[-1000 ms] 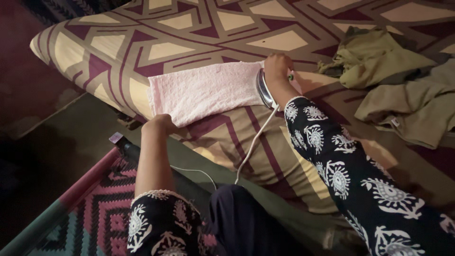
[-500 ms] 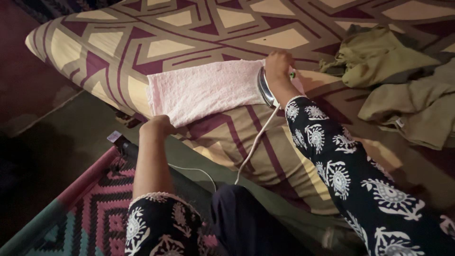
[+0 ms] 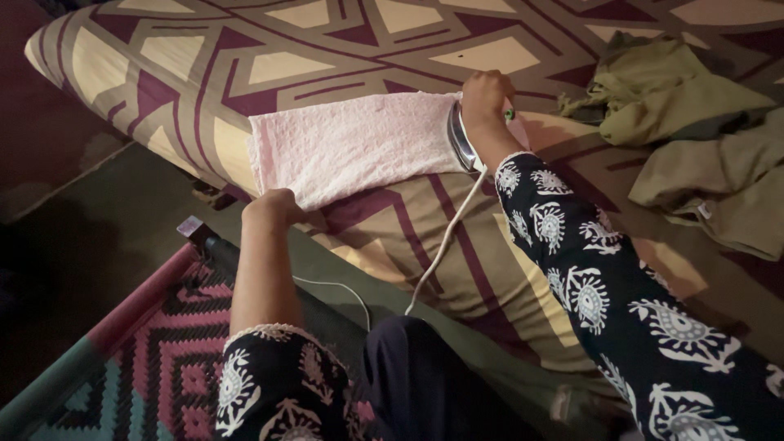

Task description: The person irons a small pink cloth laid on a patterned bed. They use an electric iron to smooth the fabric, repeatedly moving the iron back and forth and adjusting the cloth's position with their hands.

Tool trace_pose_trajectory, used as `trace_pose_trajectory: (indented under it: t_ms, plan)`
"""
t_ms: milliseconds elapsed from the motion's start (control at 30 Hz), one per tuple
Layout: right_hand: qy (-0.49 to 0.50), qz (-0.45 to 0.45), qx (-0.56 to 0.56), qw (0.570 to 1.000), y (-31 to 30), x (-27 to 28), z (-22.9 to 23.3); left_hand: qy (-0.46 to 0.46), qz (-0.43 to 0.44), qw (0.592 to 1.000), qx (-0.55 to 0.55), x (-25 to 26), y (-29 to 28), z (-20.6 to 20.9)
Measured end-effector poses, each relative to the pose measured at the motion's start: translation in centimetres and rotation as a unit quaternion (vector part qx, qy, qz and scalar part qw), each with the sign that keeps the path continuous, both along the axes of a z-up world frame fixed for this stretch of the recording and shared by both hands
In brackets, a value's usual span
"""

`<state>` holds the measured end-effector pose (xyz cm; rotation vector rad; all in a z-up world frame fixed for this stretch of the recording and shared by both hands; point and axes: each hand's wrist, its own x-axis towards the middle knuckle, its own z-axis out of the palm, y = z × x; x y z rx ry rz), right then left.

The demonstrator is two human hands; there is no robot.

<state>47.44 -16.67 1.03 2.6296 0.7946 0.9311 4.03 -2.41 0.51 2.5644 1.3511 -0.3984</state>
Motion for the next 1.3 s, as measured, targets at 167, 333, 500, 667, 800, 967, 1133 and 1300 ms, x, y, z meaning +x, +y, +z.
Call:
trace_pose_trajectory:
  t_ms: [167, 333, 500, 667, 800, 967, 1133, 1300]
  plan:
    - [0.004, 0.002, 0.019, 1.000, 0.4, 0.5, -0.2, 0.024, -0.003, 0.999, -0.024, 0.4, 1.6, -1.3]
    - [-0.005, -0.013, 0.029, 0.999, 0.7, 0.6, -0.2, 0.016, 0.028, 0.999, -0.015, -0.1, 2.0, -1.7]
    - [-0.002, -0.006, 0.012, 1.000, 0.2, -0.1, 0.4, 0.005, 0.008, 1.000, 0.004, -0.4, 1.8, -1.3]
    - [-0.032, 0.000, -0.006, 0.999, -0.7, -0.8, 0.3, 0.028, 0.017, 0.999, -0.011, -0.6, 2.0, -1.3]
    - [-0.057, -0.005, 0.006, 0.998, -1.0, -0.7, -0.2, 0.006, 0.007, 1.000, 0.022, -0.8, 1.7, -1.0]
    - [-0.064, -0.004, 0.012, 0.998, -1.5, -0.9, -0.6, 0.009, 0.008, 1.000, 0.000, -0.6, 0.7, 0.3]
    - [0.011, 0.033, 0.011, 0.999, -2.3, -1.6, 0.0, -0.007, 0.001, 1.000, 0.011, -0.8, 0.9, 0.2]
    - [-0.021, 0.026, 0.028, 0.999, -2.6, -2.2, 0.2, 0.023, -0.033, 0.999, -0.036, 0.5, 4.0, -1.1]
